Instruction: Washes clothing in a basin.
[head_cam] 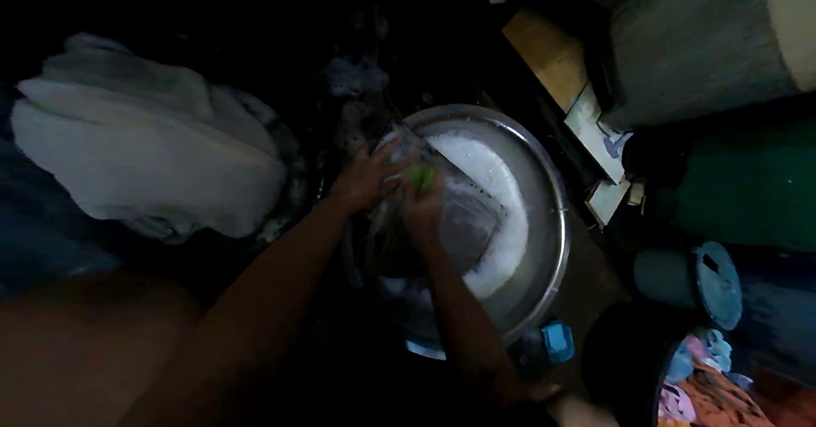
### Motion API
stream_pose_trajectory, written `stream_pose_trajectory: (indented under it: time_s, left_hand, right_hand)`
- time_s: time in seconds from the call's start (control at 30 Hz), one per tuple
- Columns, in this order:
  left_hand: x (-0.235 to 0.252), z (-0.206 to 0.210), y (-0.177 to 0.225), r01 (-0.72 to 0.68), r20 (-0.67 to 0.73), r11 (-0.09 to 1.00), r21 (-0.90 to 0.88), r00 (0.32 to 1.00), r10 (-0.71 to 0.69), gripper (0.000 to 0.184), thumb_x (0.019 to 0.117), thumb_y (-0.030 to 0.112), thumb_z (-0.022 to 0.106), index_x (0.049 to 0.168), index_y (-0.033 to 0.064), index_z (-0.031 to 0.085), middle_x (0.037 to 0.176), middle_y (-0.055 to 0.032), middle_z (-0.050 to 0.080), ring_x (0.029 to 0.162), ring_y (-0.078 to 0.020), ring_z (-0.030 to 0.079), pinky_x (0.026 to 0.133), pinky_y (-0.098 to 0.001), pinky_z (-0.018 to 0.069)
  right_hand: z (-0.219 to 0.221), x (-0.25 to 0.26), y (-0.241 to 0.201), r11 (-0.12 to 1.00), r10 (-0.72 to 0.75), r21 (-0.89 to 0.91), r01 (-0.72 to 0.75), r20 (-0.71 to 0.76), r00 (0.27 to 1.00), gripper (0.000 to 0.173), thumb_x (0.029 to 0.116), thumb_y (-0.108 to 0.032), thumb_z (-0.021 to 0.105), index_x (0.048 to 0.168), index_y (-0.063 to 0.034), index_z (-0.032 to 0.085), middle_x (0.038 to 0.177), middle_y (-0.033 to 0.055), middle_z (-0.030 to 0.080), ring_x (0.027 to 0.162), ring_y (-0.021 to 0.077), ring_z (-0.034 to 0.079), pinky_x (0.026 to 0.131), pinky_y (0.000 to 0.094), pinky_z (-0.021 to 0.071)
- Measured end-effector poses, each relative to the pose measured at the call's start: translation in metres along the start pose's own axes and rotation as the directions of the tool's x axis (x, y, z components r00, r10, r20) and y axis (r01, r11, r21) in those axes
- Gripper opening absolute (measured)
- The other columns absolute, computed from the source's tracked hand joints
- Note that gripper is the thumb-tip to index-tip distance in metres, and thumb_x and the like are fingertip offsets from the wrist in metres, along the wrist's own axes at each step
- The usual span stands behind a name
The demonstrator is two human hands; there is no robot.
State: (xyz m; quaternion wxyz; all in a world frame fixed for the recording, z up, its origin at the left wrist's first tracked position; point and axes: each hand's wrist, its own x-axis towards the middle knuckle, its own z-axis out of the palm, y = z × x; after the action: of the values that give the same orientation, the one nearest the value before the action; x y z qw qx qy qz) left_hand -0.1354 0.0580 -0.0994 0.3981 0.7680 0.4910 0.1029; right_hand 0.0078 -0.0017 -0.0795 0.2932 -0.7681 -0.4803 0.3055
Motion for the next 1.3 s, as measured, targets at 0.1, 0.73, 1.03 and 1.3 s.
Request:
stream_pose_trajectory:
  time_s: [0.1, 0.73, 1.03, 1.3]
  left_hand:
    - [-0.002, 0.001, 0.003, -0.023, -0.024, 1.0, 0.009, 0.999, 0.023, 0.045, 0.1063, 0.032, 0.055, 0.151, 0.0312, 0.052, 0.17, -0.0028, 0.023, 0.152, -0.045, 0.024, 0.113, -0.0639, 0.0369]
    - [0.001, -0.001, 0.007, 0.059, 0.061, 0.995, 0.076, 0.996, -0.064, 0.046, 0.1089, 0.033, 0.047, 0.154, 0.0392, 0.045, 0.172, 0.0058, 0.016, 0.155, -0.0437, 0.017, 0.111, -0.0655, 0.038]
    - [0.001, -0.005, 0.016, 0.088, 0.1, 0.988, 0.127, 0.99, -0.101, 0.049, 0.1082, 0.03, 0.047, 0.156, 0.0399, 0.042, 0.173, 0.0069, 0.013, 0.156, -0.0426, 0.014, 0.115, -0.0644, 0.033]
    - [0.002, -0.004, 0.016, 0.101, 0.09, 0.987, 0.126, 0.989, -0.113, 0.051, 0.108, 0.03, 0.049, 0.157, 0.0423, 0.039, 0.172, 0.0073, 0.015, 0.155, -0.0428, 0.016, 0.113, -0.0647, 0.0352]
  right_hand:
    - [0.009, 0.082, -0.022, 0.997, 0.077, 0.006, -0.077, -0.191, 0.978, 0.073, 0.102, -0.031, 0.063, 0.16, -0.008, 0.025, 0.127, 0.0236, 0.066, 0.105, 0.0365, 0.071, 0.09, 0.0535, 0.0585]
    - [0.003, -0.072, 0.019, 0.974, -0.215, -0.068, 0.217, 0.035, 0.976, 0.038, 0.0992, -0.013, 0.063, 0.129, 0.0096, 0.06, 0.112, 0.0228, 0.07, 0.093, 0.0212, 0.071, 0.083, 0.0332, 0.061]
    - [0.016, 0.006, -0.003, 0.989, -0.132, -0.08, 0.124, -0.108, 0.985, 0.044, 0.1075, -0.028, 0.052, 0.145, -0.0044, 0.049, 0.133, 0.0174, 0.062, 0.111, 0.0232, 0.068, 0.092, 0.0406, 0.0587]
    - [0.031, 0.062, -0.008, 0.994, -0.088, -0.079, 0.07, -0.272, 0.958, 0.038, 0.1054, -0.027, 0.055, 0.133, -0.0006, 0.059, 0.117, 0.0192, 0.069, 0.102, 0.0285, 0.071, 0.088, 0.0449, 0.059]
